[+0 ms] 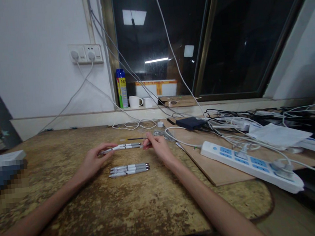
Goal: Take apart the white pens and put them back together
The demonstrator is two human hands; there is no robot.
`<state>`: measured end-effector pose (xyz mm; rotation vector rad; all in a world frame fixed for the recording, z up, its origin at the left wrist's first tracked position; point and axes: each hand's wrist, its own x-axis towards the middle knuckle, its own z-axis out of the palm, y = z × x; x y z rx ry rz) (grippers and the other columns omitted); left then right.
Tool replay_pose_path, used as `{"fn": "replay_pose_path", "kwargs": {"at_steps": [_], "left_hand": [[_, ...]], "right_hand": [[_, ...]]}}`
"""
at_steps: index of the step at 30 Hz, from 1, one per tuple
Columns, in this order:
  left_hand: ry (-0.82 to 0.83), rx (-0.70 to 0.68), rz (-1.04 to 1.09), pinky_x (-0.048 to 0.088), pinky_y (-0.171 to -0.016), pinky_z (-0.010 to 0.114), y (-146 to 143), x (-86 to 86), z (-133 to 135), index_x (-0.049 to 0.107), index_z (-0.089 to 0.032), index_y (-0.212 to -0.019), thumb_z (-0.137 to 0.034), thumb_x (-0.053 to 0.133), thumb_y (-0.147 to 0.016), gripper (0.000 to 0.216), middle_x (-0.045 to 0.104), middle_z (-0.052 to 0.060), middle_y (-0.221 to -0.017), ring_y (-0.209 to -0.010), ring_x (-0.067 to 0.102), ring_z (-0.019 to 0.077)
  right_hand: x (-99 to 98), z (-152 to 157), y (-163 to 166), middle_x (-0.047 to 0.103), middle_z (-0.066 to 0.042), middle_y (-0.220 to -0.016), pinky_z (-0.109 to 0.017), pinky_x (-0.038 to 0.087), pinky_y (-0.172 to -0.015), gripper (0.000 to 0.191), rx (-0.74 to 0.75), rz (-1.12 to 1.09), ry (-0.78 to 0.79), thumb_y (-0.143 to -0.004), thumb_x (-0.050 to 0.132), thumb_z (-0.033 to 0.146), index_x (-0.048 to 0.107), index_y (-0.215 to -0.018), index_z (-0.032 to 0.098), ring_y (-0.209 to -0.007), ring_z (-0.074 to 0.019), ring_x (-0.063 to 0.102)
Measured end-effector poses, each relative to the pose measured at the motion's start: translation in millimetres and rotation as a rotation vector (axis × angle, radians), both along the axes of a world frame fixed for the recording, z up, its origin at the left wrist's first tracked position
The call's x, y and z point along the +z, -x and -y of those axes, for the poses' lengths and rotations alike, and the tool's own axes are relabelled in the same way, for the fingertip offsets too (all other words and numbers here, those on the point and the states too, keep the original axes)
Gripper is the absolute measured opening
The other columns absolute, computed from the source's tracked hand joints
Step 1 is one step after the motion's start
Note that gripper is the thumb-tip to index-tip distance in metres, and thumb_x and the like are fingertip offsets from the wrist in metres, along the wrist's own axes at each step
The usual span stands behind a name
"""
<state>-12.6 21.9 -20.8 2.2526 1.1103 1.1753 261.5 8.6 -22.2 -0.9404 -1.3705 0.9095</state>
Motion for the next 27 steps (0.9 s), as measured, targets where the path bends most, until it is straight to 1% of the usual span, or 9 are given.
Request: {"fn": "replay_pose_path", "kwargs": {"at_steps": [3, 7, 13, 18, 27], "left_hand": [[-0.010, -0.016, -0.002, 0.051, -0.096, 0.039, -0.5, 1.3, 1.3, 0.072, -0.024, -0.116, -0.036, 0.058, -0.094, 0.029, 0.073, 0.006, -0.117, -0.108, 0.066, 0.0244], [0.007, -0.028, -0.007, 0.051, -0.096, 0.038, 0.4, 1.6, 0.9, 0.072, -0.024, -0.117, -0.037, 0.058, -0.095, 0.029, 0.072, 0.006, -0.117, -0.108, 0.066, 0.0243], [0.023, -0.035, 0.009, 0.049, -0.098, 0.038, 1.7, 0.6, 0.4, 0.072, -0.024, -0.118, -0.037, 0.057, -0.095, 0.030, 0.072, 0.006, -0.118, -0.109, 0.065, 0.0238], [0.038, -0.054, 0.028, 0.050, -0.095, 0.036, 1.0, 1.2, 0.3, 0.072, -0.024, -0.119, -0.037, 0.057, -0.095, 0.031, 0.072, 0.006, -0.118, -0.108, 0.066, 0.0232], [0.067, -0.067, 0.057, 0.050, -0.098, 0.036, -1.6, 4.6, 3.2, 0.074, -0.024, -0.116, -0.036, 0.058, -0.095, 0.030, 0.074, 0.006, -0.120, -0.110, 0.067, 0.0234]], "right_hand": [[-1.3, -0.9, 0.6, 0.071, -0.011, -0.079, -0.033, 0.054, -0.074, 0.068, 0.002, 0.004, 0.001, -0.080, 0.051, 0.081, 0.064, -0.057, 0.018, -0.080, -0.0216, 0.067], [-3.0, -2.8, -0.4, 0.072, -0.011, -0.079, -0.034, 0.054, -0.073, 0.065, 0.021, -0.024, -0.008, -0.079, 0.056, 0.078, 0.066, -0.058, 0.018, -0.075, -0.0209, 0.066], [-4.0, -3.7, -2.4, 0.072, -0.011, -0.078, -0.032, 0.052, -0.074, 0.059, 0.043, -0.040, 0.002, -0.082, 0.060, 0.071, 0.067, -0.058, 0.017, -0.077, -0.0206, 0.066], [-5.6, -4.7, -2.6, 0.071, -0.010, -0.076, -0.030, 0.051, -0.074, 0.059, 0.062, -0.037, 0.004, -0.083, 0.060, 0.069, 0.068, -0.059, 0.016, -0.077, -0.0196, 0.065], [-3.5, -3.1, -1.0, 0.071, -0.010, -0.078, -0.032, 0.051, -0.075, 0.059, 0.068, -0.040, 0.018, -0.080, 0.062, 0.070, 0.068, -0.058, 0.016, -0.076, -0.0197, 0.065]]}}
